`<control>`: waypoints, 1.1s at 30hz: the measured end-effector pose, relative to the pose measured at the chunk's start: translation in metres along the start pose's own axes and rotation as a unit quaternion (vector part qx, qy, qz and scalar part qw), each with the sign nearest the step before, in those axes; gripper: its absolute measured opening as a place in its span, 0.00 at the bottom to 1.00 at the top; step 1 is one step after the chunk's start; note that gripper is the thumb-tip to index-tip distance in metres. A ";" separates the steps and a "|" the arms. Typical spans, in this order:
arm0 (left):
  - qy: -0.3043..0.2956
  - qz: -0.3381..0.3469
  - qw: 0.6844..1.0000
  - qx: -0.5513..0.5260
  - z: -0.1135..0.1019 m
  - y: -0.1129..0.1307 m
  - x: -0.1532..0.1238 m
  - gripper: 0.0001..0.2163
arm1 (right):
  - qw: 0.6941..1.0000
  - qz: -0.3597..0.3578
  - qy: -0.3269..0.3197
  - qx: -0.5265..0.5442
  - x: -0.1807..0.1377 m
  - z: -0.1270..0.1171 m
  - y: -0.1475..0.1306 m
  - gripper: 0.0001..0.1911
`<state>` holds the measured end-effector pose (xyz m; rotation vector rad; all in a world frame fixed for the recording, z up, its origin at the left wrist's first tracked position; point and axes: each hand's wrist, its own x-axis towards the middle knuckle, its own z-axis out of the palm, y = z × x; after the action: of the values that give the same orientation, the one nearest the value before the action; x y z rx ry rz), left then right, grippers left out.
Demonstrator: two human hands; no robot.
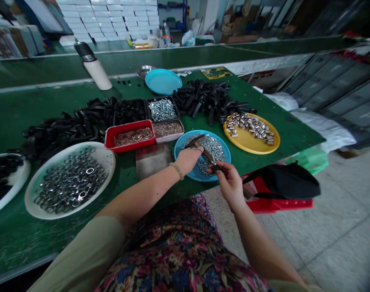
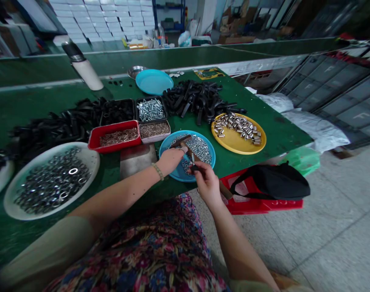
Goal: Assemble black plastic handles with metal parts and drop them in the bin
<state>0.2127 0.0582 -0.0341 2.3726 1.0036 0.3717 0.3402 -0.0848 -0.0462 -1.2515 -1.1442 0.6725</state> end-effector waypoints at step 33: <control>0.025 -0.055 0.950 -0.306 -0.147 -0.038 -0.155 0.05 | 0.944 -0.085 -0.319 0.015 0.022 0.112 -0.057 0.09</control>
<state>0.0194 0.0219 0.0579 1.7491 0.8773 0.6044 0.2340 -0.0366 0.0054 -0.9077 -1.7423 0.9964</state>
